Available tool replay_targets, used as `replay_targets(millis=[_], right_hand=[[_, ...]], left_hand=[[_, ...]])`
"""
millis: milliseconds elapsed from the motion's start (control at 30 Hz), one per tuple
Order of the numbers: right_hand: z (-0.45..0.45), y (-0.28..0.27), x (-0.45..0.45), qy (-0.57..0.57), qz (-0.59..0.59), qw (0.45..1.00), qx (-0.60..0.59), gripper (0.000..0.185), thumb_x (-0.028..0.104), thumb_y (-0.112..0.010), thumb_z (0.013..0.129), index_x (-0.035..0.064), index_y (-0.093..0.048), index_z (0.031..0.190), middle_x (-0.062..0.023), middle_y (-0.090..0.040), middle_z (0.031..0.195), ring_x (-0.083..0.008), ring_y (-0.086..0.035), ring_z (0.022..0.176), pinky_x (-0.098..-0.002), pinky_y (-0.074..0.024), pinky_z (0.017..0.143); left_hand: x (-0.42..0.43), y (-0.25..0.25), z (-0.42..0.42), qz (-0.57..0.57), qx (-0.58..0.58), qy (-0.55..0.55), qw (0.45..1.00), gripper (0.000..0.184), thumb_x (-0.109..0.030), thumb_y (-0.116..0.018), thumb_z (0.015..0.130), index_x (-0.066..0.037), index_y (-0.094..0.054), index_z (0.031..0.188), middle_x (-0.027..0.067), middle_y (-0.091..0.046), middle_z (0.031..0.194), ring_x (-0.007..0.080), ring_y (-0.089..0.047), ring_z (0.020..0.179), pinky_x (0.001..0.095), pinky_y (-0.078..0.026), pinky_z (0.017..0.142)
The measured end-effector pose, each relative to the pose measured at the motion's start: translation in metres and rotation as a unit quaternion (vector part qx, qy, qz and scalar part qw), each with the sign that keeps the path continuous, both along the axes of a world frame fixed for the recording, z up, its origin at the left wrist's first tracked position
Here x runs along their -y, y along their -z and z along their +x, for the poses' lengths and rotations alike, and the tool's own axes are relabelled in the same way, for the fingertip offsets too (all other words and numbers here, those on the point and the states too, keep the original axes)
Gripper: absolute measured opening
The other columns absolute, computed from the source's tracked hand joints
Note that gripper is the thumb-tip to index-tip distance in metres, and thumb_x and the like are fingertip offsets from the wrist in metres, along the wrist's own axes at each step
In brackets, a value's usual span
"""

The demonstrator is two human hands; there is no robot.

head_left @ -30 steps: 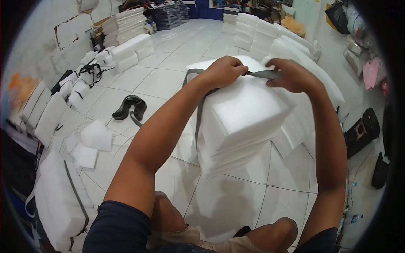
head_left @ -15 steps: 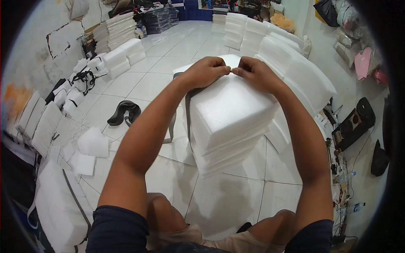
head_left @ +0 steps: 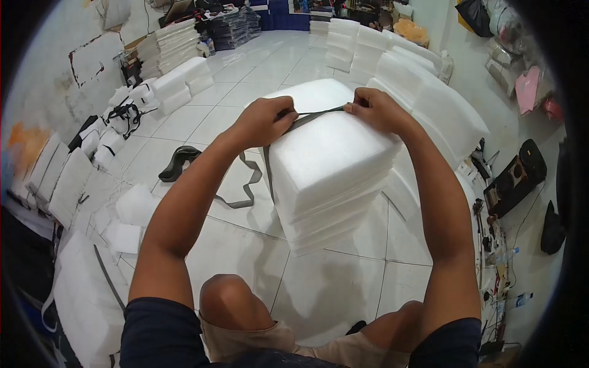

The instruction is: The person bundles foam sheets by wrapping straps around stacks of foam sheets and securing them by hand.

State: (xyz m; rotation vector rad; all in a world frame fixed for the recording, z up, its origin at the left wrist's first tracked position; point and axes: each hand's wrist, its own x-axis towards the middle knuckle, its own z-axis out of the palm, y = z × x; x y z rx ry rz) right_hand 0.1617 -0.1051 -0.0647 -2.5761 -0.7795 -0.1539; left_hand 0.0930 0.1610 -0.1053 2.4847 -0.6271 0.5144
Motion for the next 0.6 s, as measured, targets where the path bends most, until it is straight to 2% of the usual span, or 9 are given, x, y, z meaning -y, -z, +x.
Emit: replay_targets(millis=[67, 133, 200, 233, 267, 367, 467, 500, 600], right_hand=[[-0.005, 0.0, -0.001, 0.001, 0.009, 1.0, -0.005, 0.03, 0.032, -0.067, 0.088, 0.0018, -0.064, 0.086, -0.0155, -0.067, 0.082, -0.024, -0.06, 0.072, -0.035, -0.046, 0.07], [-0.01, -0.001, -0.002, -0.007, 0.015, 1.0, -0.015, 0.031, 0.03, -0.066, 0.09, 0.0004, -0.06, 0.083, -0.0107, -0.059, 0.073, -0.0173, -0.049, 0.068, -0.0323, -0.0414, 0.065], [-0.02, 0.005, 0.0, -0.042, 0.033, 0.998, 0.038, 0.03, 0.028, -0.064, 0.091, -0.0007, -0.06, 0.086, -0.0135, -0.062, 0.077, -0.0197, -0.052, 0.07, -0.0337, -0.0435, 0.068], [-0.038, -0.001, -0.003, -0.031, 0.014, 0.999, 0.034, 0.029, 0.028, -0.063, 0.09, -0.0004, -0.063, 0.093, -0.0206, -0.067, 0.089, -0.0341, -0.063, 0.079, -0.0398, -0.0475, 0.075], [-0.052, -0.002, -0.002, -0.04, 0.01, 0.998, 0.041, 0.027, 0.028, -0.061, 0.091, 0.002, -0.063, 0.095, -0.0193, -0.067, 0.089, -0.0339, -0.063, 0.081, -0.04, -0.0477, 0.074], [-0.11, 0.008, -0.011, -0.048, -0.01, 0.987, 0.153, 0.017, 0.022, -0.055, 0.089, 0.0056, -0.059, 0.088, -0.0145, -0.066, 0.084, -0.0352, -0.063, 0.082, -0.0464, -0.0488, 0.074], [-0.153, 0.002, -0.035, -0.1, 0.009, 0.98, 0.169, 0.019, 0.017, -0.051, 0.089, -0.0009, -0.056, 0.087, -0.0183, -0.065, 0.086, -0.035, -0.064, 0.082, -0.0469, -0.0494, 0.076], [-0.149, 0.0, -0.029, -0.086, 0.029, 0.984, 0.151, 0.019, 0.019, -0.054, 0.09, -0.0001, -0.056, 0.087, -0.0176, -0.065, 0.085, -0.0348, -0.063, 0.081, -0.0457, -0.0489, 0.075], [-0.136, -0.022, -0.006, -0.062, 0.044, 0.989, 0.131, 0.022, 0.023, -0.057, 0.092, 0.0011, -0.058, 0.09, -0.0168, -0.066, 0.086, -0.0346, -0.064, 0.082, -0.0435, -0.0494, 0.073]], left_hand=[[-0.006, 0.005, -0.002, -0.052, -0.048, -0.02, 0.997, 0.019, -0.021, -0.061, 0.091, -0.002, -0.062, 0.086, 0.009, -0.063, 0.068, 0.0155, -0.055, 0.063, 0.0332, -0.042, 0.061], [-0.006, 0.0, -0.005, -0.091, -0.085, -0.024, 0.992, 0.023, -0.025, -0.064, 0.09, -0.002, -0.063, 0.085, 0.0056, -0.063, 0.069, 0.0124, -0.054, 0.065, 0.0309, -0.042, 0.061], [-0.009, -0.011, -0.002, -0.173, -0.193, -0.005, 0.966, 0.026, -0.028, -0.067, 0.088, -0.003, -0.064, 0.084, 0.0041, -0.062, 0.071, 0.0117, -0.053, 0.065, 0.0286, -0.041, 0.06], [-0.012, -0.018, 0.0, -0.17, -0.243, -0.025, 0.955, 0.027, -0.031, -0.069, 0.087, -0.005, -0.065, 0.084, -0.0008, -0.056, 0.066, 0.0086, -0.045, 0.057, 0.0249, -0.035, 0.053], [-0.014, -0.025, 0.001, -0.168, -0.238, -0.026, 0.956, 0.027, -0.031, -0.069, 0.087, -0.005, -0.065, 0.084, -0.0008, -0.056, 0.066, 0.0086, -0.045, 0.057, 0.0249, -0.035, 0.053], [0.011, -0.05, -0.003, -0.355, -0.425, -0.036, 0.832, 0.024, -0.03, -0.069, 0.087, -0.006, -0.064, 0.088, -0.0068, -0.037, 0.057, 0.0041, -0.027, 0.048, 0.0231, -0.019, 0.044], [0.062, -0.06, -0.023, -0.399, -0.431, 0.079, 0.806, 0.025, -0.026, -0.069, 0.088, -0.003, -0.064, 0.093, -0.0056, -0.045, 0.061, 0.0045, -0.038, 0.053, 0.0218, -0.03, 0.048], [0.08, -0.062, -0.038, -0.39, -0.393, 0.064, 0.83, 0.022, -0.022, -0.063, 0.09, -0.001, -0.064, 0.097, -0.0017, -0.058, 0.076, 0.0044, -0.047, 0.063, 0.0197, -0.037, 0.057], [0.077, -0.046, -0.033, -0.406, -0.382, 0.156, 0.815, 0.021, -0.019, -0.06, 0.09, 0.0, -0.064, 0.099, 0.0034, -0.063, 0.089, 0.0053, -0.053, 0.072, 0.0182, -0.042, 0.065]])
